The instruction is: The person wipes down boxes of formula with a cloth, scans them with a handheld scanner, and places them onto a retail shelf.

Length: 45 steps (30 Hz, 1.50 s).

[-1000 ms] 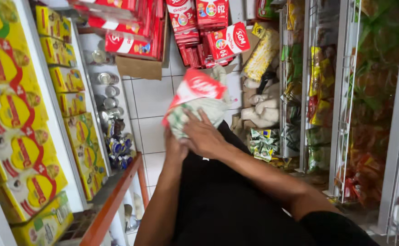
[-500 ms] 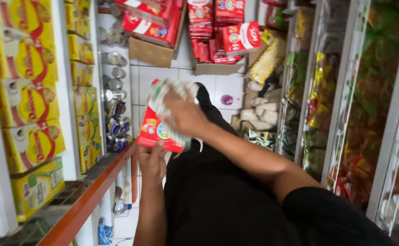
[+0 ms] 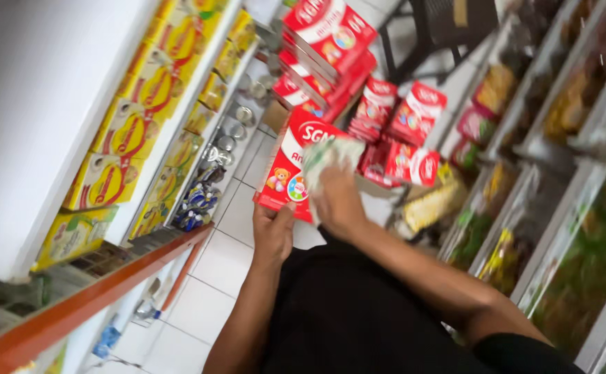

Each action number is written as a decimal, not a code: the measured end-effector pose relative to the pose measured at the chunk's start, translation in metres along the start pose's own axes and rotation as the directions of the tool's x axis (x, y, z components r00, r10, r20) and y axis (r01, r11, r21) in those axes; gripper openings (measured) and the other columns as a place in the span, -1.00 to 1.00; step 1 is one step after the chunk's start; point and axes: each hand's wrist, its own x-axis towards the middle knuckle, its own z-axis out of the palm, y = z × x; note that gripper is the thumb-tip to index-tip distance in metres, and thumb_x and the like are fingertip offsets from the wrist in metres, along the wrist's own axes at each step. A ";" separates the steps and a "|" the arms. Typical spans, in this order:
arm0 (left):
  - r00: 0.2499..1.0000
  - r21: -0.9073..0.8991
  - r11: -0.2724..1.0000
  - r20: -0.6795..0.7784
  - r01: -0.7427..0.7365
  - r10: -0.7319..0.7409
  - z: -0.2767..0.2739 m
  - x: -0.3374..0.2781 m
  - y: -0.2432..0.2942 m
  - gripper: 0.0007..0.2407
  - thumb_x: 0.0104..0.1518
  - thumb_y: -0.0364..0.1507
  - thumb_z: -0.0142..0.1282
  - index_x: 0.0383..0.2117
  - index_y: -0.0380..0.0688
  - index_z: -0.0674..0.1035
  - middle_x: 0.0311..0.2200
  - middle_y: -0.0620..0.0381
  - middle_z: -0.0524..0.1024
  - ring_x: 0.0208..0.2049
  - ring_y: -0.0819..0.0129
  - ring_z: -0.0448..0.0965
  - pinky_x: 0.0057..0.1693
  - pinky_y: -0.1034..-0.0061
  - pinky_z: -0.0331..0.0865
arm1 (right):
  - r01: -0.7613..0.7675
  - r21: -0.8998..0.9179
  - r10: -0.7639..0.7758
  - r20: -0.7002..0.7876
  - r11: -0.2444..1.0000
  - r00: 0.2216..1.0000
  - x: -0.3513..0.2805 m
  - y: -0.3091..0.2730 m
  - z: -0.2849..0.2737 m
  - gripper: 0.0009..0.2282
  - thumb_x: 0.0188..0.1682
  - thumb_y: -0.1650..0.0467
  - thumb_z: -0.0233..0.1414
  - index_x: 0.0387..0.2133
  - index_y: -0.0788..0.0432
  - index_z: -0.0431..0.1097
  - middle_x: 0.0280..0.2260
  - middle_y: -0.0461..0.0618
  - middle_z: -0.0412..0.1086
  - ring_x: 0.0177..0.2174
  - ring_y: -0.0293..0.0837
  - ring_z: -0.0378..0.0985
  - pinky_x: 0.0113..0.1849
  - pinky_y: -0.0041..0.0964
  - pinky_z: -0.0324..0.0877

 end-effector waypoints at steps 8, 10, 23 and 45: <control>0.963 0.271 0.928 -0.009 -0.257 0.269 0.030 0.004 -0.013 -0.56 0.16 -0.70 0.16 0.19 -0.36 0.32 -0.01 -0.02 0.54 -0.03 0.33 0.58 0.11 0.40 0.48 | 0.386 0.059 -0.381 -0.077 0.921 0.921 0.061 0.066 0.003 -0.74 0.09 0.46 -0.01 -0.02 0.41 0.30 0.03 0.49 0.27 0.18 0.47 0.20 0.31 0.54 -0.07; 0.937 0.109 0.939 -0.087 -0.327 0.337 0.039 0.004 0.000 -0.55 0.16 -0.68 0.12 0.20 -0.34 0.31 0.05 -0.03 0.53 0.03 0.31 0.58 0.16 0.38 0.47 | 0.519 -0.003 -0.518 -0.041 0.855 0.854 0.056 0.047 0.007 -0.89 0.05 0.43 0.01 -0.26 0.28 0.32 -0.15 0.37 0.28 0.09 0.38 0.29 0.33 0.67 -0.14; 0.808 -0.019 0.823 -0.200 -0.568 0.554 0.031 -0.015 0.034 -0.57 0.22 -0.70 0.07 0.25 -0.41 0.33 0.15 -0.09 0.48 0.15 0.21 0.51 0.27 0.30 0.38 | 0.677 -0.004 -0.662 0.207 0.736 0.720 0.082 -0.034 0.008 -0.83 -0.08 0.35 -0.01 -0.39 0.25 0.33 -0.12 0.47 0.32 0.17 0.59 0.23 0.19 0.55 -0.16; 0.842 0.550 0.680 0.084 -0.485 0.532 -0.063 -0.039 0.119 -0.14 0.04 -0.35 0.34 0.41 -0.28 -0.04 0.30 -0.24 0.20 0.26 -0.17 0.28 0.32 0.16 0.24 | -0.313 0.620 0.104 0.349 0.720 0.931 0.021 -0.117 0.061 -0.45 0.08 0.34 -0.02 0.31 0.30 -0.02 -0.08 0.13 0.42 -0.14 -0.08 0.49 -0.09 -0.21 0.46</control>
